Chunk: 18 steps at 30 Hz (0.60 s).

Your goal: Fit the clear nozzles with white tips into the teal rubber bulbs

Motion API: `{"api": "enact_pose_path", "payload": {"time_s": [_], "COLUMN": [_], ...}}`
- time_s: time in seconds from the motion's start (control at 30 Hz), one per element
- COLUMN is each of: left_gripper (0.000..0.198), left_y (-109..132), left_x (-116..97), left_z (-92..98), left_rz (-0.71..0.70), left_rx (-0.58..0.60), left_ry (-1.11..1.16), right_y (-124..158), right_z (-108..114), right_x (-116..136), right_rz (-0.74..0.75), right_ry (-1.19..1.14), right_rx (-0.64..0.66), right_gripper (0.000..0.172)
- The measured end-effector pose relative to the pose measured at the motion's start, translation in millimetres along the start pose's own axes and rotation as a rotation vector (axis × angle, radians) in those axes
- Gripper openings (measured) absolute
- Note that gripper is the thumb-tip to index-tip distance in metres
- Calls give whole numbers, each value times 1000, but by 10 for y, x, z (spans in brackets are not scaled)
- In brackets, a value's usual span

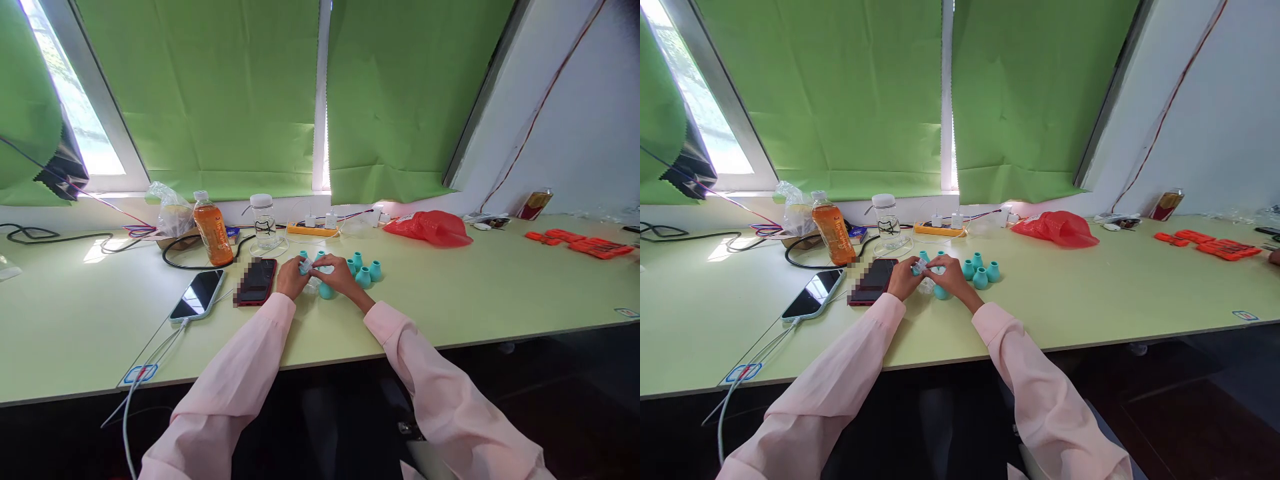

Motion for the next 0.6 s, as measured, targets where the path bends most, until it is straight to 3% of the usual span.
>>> {"api": "enact_pose_path", "payload": {"time_s": [0.3,0.6], "left_gripper": [14,17], "left_y": [10,16], "left_x": [-30,-42], "left_z": [-19,-18], "left_rz": [-49,-50], "left_rx": [57,93], "left_ry": [57,78], "right_y": [-50,-64], "right_z": [22,43], "right_x": [-55,-10], "right_rz": [-41,-73], "right_ry": [-189,-239], "right_rx": [123,209], "right_gripper": [19,18]}}
Point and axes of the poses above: each hand's wrist, its own y-axis away from the middle knuckle, its own z-axis out of the back of the hand, x = y × z, the point moved 4 cm from there along -y, towards the middle knuckle, and after that the axes turned 10 degrees about -x, right-handed, at the moved point
